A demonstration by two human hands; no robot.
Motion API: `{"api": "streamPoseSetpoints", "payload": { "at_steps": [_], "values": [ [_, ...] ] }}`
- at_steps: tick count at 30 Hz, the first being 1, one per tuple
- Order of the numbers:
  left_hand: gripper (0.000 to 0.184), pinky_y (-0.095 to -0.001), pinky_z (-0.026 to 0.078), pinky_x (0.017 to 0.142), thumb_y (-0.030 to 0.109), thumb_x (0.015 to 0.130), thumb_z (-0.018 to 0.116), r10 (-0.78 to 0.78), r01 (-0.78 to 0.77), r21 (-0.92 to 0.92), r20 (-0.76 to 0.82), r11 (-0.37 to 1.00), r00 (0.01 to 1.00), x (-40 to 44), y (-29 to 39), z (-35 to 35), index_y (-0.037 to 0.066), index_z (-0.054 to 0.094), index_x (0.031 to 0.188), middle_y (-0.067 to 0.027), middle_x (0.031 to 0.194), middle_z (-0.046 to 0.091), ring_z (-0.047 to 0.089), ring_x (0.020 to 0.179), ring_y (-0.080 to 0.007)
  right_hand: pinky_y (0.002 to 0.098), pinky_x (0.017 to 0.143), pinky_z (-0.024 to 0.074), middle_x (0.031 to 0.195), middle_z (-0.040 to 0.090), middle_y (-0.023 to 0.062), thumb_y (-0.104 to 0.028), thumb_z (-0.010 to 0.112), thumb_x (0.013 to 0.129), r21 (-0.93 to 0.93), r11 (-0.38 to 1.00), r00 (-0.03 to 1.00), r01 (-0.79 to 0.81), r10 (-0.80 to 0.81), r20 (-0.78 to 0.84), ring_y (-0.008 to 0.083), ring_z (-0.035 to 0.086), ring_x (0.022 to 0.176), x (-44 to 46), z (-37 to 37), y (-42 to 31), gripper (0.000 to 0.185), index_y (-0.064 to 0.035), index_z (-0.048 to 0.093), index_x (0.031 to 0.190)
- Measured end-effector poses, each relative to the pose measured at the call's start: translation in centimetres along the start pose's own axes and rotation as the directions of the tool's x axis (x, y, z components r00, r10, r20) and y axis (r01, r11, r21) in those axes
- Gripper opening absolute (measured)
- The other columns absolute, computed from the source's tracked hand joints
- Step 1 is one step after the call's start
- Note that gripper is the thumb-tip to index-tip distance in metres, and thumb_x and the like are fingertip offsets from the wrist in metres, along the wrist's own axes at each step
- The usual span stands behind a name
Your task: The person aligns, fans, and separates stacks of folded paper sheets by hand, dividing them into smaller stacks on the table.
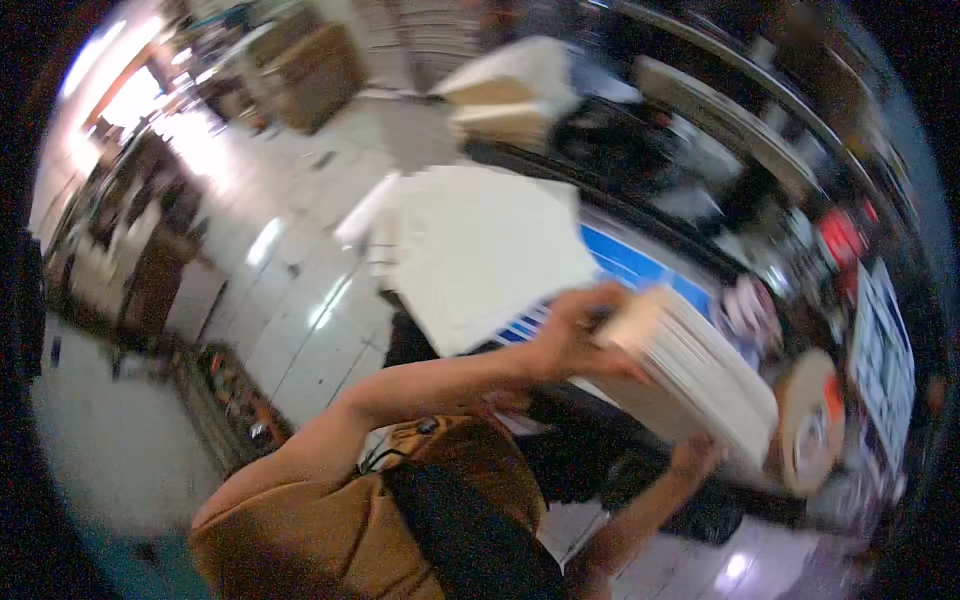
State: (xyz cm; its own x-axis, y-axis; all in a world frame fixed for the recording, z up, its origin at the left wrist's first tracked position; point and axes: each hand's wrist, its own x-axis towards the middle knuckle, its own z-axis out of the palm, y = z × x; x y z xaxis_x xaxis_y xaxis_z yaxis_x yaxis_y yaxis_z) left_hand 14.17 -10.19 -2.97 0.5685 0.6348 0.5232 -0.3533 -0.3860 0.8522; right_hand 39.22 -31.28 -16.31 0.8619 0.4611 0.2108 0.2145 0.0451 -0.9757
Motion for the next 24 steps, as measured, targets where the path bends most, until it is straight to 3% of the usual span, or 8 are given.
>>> {"api": "streamPoseSetpoints", "payload": {
  "at_steps": [5,7,13,18,19,21,22,24],
  "values": [
    [0.060,-0.0371,0.051,0.090,0.021,0.068,0.089,-0.082,0.076,0.335,0.004,0.939,0.997,-1.1,-4.3,-1.2,0.001,0.058,0.115,-0.0123,0.104,0.067,0.064,0.103,-0.0236,0.0376,0.101,0.0448,0.122,0.057,0.0104,-0.013,0.091,0.063,0.287,0.939,0.981,-0.188,0.167,0.098,0.0227,0.053,0.114,-0.7,3.9,-1.9,0.083,0.0005,0.048,0.133],
    [0.074,-0.0391,0.045,0.101,0.018,0.065,0.091,-0.255,0.222,0.297,0.077,0.929,0.964,-1.3,-4.1,-1.8,0.001,0.052,0.125,-0.0150,0.116,0.064,0.057,0.118,-0.0279,0.0373,0.100,0.0454,0.123,0.057,0.0111,-0.017,0.093,0.060,0.273,0.944,0.968,-0.185,0.126,0.219,0.0221,0.052,0.115,-0.7,3.5,-2.7,0.092,0.0000,0.045,0.136],
    [0.110,-0.0388,0.029,0.115,0.014,0.063,0.091,-0.076,0.020,0.323,0.160,0.946,0.984,-2.9,-4.9,-2.9,0.001,0.025,0.150,-0.0207,0.149,0.038,0.038,0.138,-0.0295,0.0403,0.107,0.0409,0.146,0.041,0.0138,-0.028,0.093,0.060,0.235,0.970,0.909,-0.068,-0.037,0.415,0.0263,0.046,0.129,-1.3,3.0,-5.1,0.115,-0.0040,0.026,0.150],
    [0.115,-0.0419,0.032,0.113,0.014,0.068,0.086,-0.354,0.338,0.116,0.178,0.934,0.918,-4.8,-6.5,-3.1,0.000,0.011,0.154,-0.0208,0.153,0.031,0.036,0.139,-0.0296,0.0418,0.112,0.0343,0.154,0.034,0.0160,-0.028,0.086,0.068,0.036,0.984,0.899,0.177,-0.176,0.400,0.0269,0.038,0.138,-1.5,4.3,-7.9,0.113,-0.0049,0.017,0.155],
    [0.117,-0.0418,0.034,0.112,0.015,0.068,0.086,-0.357,0.350,0.071,0.189,0.934,0.915,-4.4,-5.8,-2.7,0.001,0.008,0.154,-0.0202,0.152,0.031,0.037,0.138,-0.0293,0.0408,0.112,0.0336,0.154,0.034,0.0167,-0.027,0.085,0.068,0.169,0.966,0.885,0.195,-0.248,0.394,0.0262,0.036,0.139,-1.1,4.7,-9.3,0.111,-0.0044,0.018,0.155],
    [0.121,-0.0416,0.037,0.109,0.017,0.068,0.085,-0.362,0.374,-0.019,0.212,0.927,0.908,-3.7,-4.3,-1.9,0.003,0.003,0.155,-0.0190,0.152,0.031,0.039,0.136,-0.0286,0.0385,0.111,0.0322,0.153,0.033,0.0167,-0.034,0.086,0.066,0.160,0.987,0.909,-0.034,-0.036,0.416,0.0249,0.034,0.139,-2.1,3.9,-8.6,0.116,-0.0038,0.018,0.155],
    [0.121,-0.0409,0.037,0.109,0.016,0.067,0.085,-0.353,0.376,-0.085,0.207,0.923,0.912,-3.4,-3.3,-1.6,0.003,0.002,0.155,-0.0186,0.151,0.031,0.040,0.135,-0.0283,0.0381,0.111,0.0318,0.153,0.034,0.0164,-0.036,0.086,0.066,0.034,0.999,0.906,-0.002,-0.013,0.424,0.0245,0.034,0.139,-2.1,3.8,-7.2,0.117,-0.0034,0.017,0.155],
    [0.119,-0.0397,0.037,0.108,0.011,0.068,0.082,-0.377,0.413,-0.196,0.197,0.889,0.905,-3.1,-2.3,-1.3,0.004,0.001,0.156,-0.0171,0.149,0.033,0.042,0.133,-0.0268,0.0381,0.112,0.0303,0.151,0.036,0.0155,-0.037,0.086,0.067,0.121,0.992,0.895,-0.042,-0.017,0.446,0.0239,0.035,0.138,-2.6,3.9,-6.3,0.117,-0.0016,0.017,0.154]
  ]
}}
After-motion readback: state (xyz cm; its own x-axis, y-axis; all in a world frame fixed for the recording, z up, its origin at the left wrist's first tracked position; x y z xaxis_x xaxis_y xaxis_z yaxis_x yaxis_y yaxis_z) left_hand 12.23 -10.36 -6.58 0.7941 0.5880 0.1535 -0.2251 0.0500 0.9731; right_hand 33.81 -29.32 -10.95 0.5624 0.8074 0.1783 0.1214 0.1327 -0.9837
